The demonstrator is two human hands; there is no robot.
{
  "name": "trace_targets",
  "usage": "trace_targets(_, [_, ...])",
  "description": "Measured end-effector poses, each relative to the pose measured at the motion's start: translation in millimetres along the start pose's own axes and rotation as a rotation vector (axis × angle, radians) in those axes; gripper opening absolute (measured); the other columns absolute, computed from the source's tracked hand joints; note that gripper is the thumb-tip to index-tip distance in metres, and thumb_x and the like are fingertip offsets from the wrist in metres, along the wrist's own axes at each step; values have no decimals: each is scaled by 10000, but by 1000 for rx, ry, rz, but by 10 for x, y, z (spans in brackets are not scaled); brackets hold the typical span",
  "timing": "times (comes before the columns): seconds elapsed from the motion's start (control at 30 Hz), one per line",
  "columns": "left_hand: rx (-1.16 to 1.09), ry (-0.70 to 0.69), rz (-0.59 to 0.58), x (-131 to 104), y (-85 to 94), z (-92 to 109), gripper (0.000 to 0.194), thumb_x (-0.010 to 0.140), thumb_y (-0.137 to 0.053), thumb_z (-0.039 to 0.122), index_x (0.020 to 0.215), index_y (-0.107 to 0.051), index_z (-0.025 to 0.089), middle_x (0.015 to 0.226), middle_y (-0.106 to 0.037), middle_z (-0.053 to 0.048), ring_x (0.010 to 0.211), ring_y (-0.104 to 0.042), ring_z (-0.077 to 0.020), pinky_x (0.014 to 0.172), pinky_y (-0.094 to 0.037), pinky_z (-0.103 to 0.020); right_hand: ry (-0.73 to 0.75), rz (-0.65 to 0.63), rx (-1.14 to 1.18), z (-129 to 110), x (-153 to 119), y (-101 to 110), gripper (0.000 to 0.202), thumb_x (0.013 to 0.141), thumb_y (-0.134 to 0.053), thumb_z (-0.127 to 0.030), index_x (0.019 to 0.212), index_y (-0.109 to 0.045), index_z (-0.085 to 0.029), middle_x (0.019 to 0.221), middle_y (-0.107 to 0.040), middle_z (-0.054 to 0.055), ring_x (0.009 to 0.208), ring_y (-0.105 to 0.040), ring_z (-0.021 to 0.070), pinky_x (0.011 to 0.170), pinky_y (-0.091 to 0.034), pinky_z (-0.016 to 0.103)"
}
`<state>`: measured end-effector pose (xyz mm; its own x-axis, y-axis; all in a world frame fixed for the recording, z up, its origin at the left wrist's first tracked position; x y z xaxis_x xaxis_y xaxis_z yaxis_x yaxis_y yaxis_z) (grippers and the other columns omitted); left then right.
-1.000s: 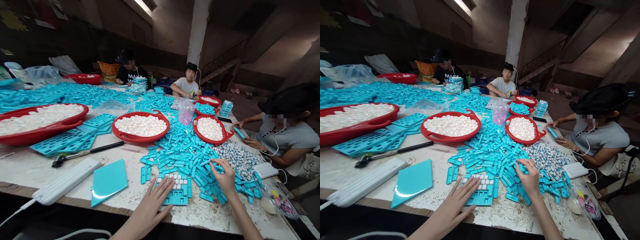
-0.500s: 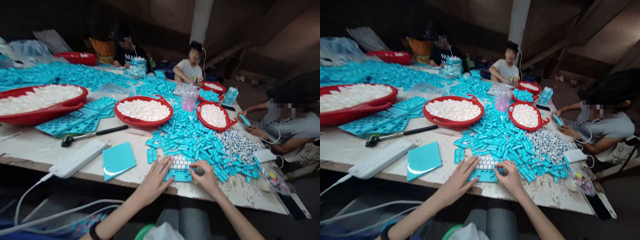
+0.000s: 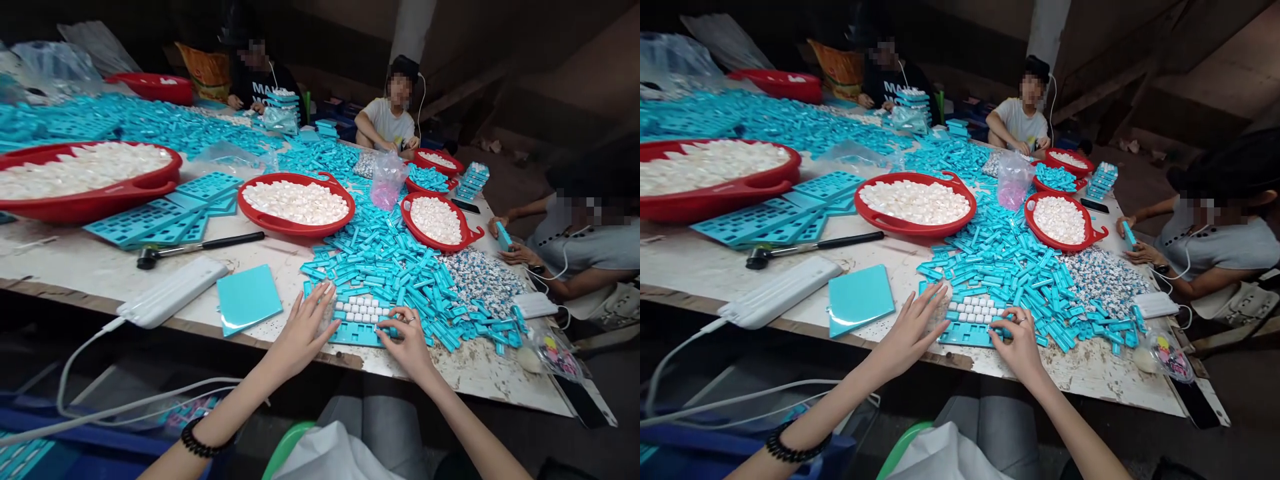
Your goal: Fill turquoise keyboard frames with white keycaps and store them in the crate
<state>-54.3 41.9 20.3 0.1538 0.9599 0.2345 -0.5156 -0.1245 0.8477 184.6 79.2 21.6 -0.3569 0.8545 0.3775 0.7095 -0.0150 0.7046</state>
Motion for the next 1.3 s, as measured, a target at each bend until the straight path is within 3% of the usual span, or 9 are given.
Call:
trace_targets(0.23, [-74,219,311,122,325,-268,561,1027,-386,473,1538,-314,254,1605,-370,-133,1520,-272,-292,1240,-124,-583,61,-24,-71,-61,-15,9,98,873,-694,-196,896,-754,-269,1139,-607,82,1060,-543,295,907,-469,480])
trace_targets(0.4, [58,308,520,745,764,-441,480,996,-409,372,1434,-467,184,1494,-508,-154,1439,-399,-292,1224,-206,-510,83,-75,-121,-107,22,-31,125,861,-684,-152,891,-727,-265,1157,-626,74,1110,-548,316,919,-457,497])
trace_targets(0.5, [240,453,454,1231,998,-655,461,968,-377,284,1368,-560,143,1362,-623,-158,1325,-511,-293,1168,-296,-448,75,-20,-91,-88,-27,-76,132,889,-647,-146,913,-714,-258,1109,-647,74,1072,-570,301,910,-466,487])
trace_targets(0.57, [259,487,421,1489,1113,-800,450,912,-429,256,1279,-644,106,1270,-671,-202,1253,-552,-360,1107,-341,-504,58,33,-65,-59,-77,-111,137,904,-636,-153,934,-712,-264,1089,-653,70,1059,-577,289,914,-471,479])
trace_targets(0.7, [285,552,339,1772,1197,-1071,383,819,-511,258,1062,-761,100,1136,-723,-257,1176,-568,-460,986,-388,-594,14,107,-53,-30,-130,-159,144,884,-661,-150,927,-712,-277,1090,-650,61,1064,-580,279,905,-483,454])
trace_targets(0.87, [335,578,286,1845,1185,-1202,318,797,-512,250,909,-793,152,1036,-757,-232,1131,-595,-438,1022,-339,-605,59,102,-181,-120,-106,-119,154,844,-683,-136,908,-695,-276,1170,-644,57,1108,-571,299,907,-465,467])
trace_targets(1.1, [379,541,276,1852,1130,-1151,297,809,-492,276,892,-756,168,966,-763,-202,1108,-626,-386,1125,-193,-619,142,69,-279,-195,-81,-61,159,850,-695,-120,919,-669,-262,1209,-637,67,1134,-572,303,912,-483,467])
trace_targets(1.3, [386,517,309,1861,1108,-1134,270,792,-509,301,841,-738,167,897,-765,-195,1045,-651,-380,1120,-189,-628,170,-26,-331,-250,-17,-61,171,853,-696,-109,948,-654,-245,1201,-652,88,1128,-587,322,898,-513,492])
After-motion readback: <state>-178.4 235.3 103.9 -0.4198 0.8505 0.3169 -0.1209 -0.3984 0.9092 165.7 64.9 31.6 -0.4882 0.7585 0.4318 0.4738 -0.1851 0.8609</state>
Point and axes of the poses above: each hand's wrist, its own x-axis towards the middle knuckle, its own y-axis out of the back of the hand, z = x × y, the point moved 5 cm from there along x, towards the middle knuckle
